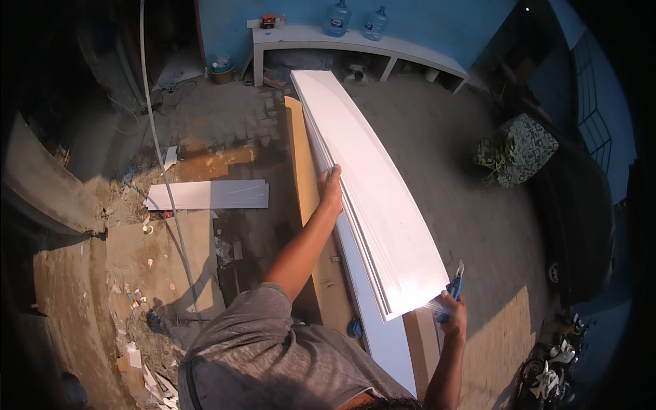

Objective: The person uses a utility knife to score and snap long white panels into shorter sections on a cardboard work surface. They repeatedly align, score, and break the panels, stacking the cut pieces aside.

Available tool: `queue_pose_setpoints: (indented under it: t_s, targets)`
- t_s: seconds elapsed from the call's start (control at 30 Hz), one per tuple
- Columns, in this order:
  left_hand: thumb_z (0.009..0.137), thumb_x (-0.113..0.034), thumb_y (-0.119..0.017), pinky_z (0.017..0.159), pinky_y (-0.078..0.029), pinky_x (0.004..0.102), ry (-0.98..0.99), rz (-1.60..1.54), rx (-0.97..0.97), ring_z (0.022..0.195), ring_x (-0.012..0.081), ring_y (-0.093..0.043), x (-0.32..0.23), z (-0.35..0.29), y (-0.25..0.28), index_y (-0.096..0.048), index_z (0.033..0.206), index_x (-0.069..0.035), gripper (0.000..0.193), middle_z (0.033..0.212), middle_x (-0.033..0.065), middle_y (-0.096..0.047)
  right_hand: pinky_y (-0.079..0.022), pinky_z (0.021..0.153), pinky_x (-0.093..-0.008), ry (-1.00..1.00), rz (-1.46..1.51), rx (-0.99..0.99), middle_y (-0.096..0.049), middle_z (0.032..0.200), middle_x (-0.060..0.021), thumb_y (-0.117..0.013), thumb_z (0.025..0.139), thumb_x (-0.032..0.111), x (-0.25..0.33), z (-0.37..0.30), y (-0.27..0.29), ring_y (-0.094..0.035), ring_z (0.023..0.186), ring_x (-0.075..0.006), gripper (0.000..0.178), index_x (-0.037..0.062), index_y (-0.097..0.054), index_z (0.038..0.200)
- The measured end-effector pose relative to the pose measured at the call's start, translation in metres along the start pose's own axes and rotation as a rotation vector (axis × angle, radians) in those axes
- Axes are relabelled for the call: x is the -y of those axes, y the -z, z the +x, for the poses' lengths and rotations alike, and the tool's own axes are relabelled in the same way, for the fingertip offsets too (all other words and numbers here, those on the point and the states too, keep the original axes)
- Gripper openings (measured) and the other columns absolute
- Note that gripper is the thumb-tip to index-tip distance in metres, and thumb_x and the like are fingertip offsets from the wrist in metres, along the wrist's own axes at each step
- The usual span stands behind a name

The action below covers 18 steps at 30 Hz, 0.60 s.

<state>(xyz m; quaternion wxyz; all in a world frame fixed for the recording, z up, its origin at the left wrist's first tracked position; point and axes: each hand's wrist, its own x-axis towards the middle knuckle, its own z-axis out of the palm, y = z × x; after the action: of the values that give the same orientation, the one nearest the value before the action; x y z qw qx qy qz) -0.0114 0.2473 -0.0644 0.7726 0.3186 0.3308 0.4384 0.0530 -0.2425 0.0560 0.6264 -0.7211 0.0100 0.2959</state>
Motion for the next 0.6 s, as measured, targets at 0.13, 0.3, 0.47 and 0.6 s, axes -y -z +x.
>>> queue_pose_setpoints:
  t_s: [0.13,0.3,0.47,0.6]
  targets:
    - [0.104,-0.039,-0.071,0.088,-0.052,0.0404,0.002,0.011,-0.064,0.096,0.0183,-0.059,-0.015,0.044,0.005,-0.063,0.102,-0.003,0.036,0.098,0.0063,-0.064,-0.046,0.051,-0.0278,0.049,-0.105,0.075,-0.070,0.103,-0.0045,-0.083,0.091,0.022,0.022,0.023,-0.038,-0.071,0.093,-0.0159,0.048,0.0062,-0.062,0.131]
    - [0.101,-0.038,-0.075,0.082,-0.052,0.0400,0.035,0.218,-0.025,0.090,0.0190,-0.060,-0.003,0.098,0.057,-0.066,0.100,-0.002,0.038,0.096,0.0058,-0.066,-0.044,0.050,-0.0256,-0.036,0.064,0.143,-0.067,0.095,-0.0048,-0.084,0.090,0.031,0.047,0.035,-0.120,-0.062,0.073,-0.0139,0.047,0.0045,-0.069,0.126]
    - [0.094,-0.041,-0.081,0.079,-0.051,0.0397,0.090,0.352,-0.144,0.087,0.0191,-0.060,0.025,0.119,0.121,-0.068,0.097,0.000,0.043,0.091,0.0079,-0.067,-0.047,0.052,-0.0303,-0.069,-0.523,0.010,-0.066,0.091,-0.0047,-0.085,0.088,0.025,0.019,0.064,-0.208,-0.059,0.068,-0.0140,0.044,0.0012,-0.073,0.122]
    - [0.096,-0.044,-0.079,0.076,-0.049,0.0397,0.093,0.415,-0.154,0.081,0.0173,-0.056,0.023,0.115,0.137,-0.065,0.090,0.000,0.047,0.085,0.0059,-0.062,-0.048,0.052,-0.0304,-0.144,-0.738,-0.002,-0.068,0.088,-0.0064,-0.084,0.087,0.021,0.008,0.058,-0.224,-0.062,0.067,-0.0144,0.042,-0.0008,-0.071,0.121]
